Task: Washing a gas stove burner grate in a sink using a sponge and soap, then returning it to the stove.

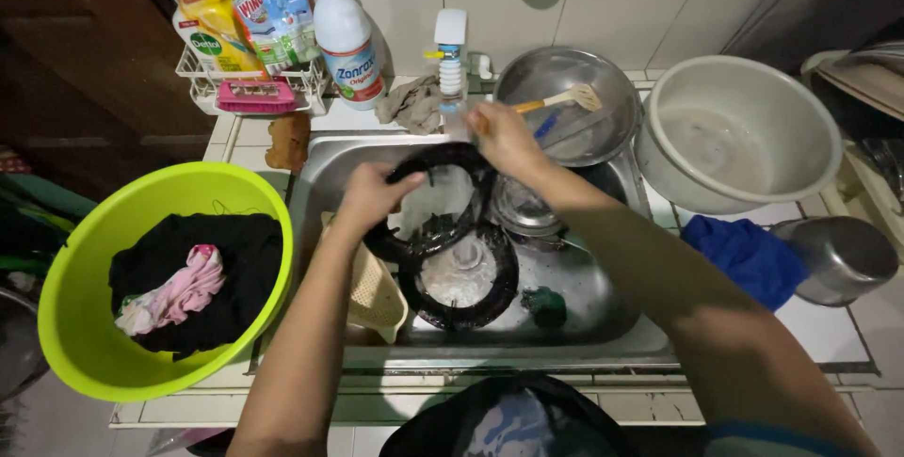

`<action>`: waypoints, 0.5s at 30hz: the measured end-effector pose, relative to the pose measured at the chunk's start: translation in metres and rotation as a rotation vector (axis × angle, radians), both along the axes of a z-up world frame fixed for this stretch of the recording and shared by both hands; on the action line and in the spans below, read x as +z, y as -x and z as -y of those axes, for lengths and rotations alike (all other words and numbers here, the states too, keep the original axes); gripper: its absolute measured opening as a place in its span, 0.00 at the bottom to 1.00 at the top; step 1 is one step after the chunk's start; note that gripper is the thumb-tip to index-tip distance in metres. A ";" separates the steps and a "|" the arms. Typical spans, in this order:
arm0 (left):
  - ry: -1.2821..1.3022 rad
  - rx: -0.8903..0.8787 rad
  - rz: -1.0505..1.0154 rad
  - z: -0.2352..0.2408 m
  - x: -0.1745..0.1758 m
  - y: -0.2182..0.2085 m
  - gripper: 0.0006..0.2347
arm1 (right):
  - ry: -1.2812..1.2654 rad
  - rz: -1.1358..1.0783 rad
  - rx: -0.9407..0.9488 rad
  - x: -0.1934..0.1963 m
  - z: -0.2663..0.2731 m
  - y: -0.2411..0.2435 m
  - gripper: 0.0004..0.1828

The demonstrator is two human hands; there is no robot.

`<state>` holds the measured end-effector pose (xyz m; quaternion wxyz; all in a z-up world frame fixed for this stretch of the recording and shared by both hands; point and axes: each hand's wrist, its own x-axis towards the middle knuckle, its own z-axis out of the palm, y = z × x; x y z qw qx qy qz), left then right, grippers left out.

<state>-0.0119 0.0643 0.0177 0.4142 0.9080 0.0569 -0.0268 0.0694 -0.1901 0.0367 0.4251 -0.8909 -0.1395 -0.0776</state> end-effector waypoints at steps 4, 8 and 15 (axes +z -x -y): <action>0.458 0.062 0.051 -0.005 -0.026 0.002 0.13 | 0.061 0.066 0.233 -0.042 0.041 -0.022 0.18; 0.490 -0.033 0.087 0.005 -0.080 -0.004 0.12 | 0.127 -0.127 0.275 -0.052 0.060 -0.040 0.18; 0.895 -0.349 -0.280 0.050 -0.012 0.015 0.37 | 0.407 -0.183 0.385 0.019 0.044 0.018 0.13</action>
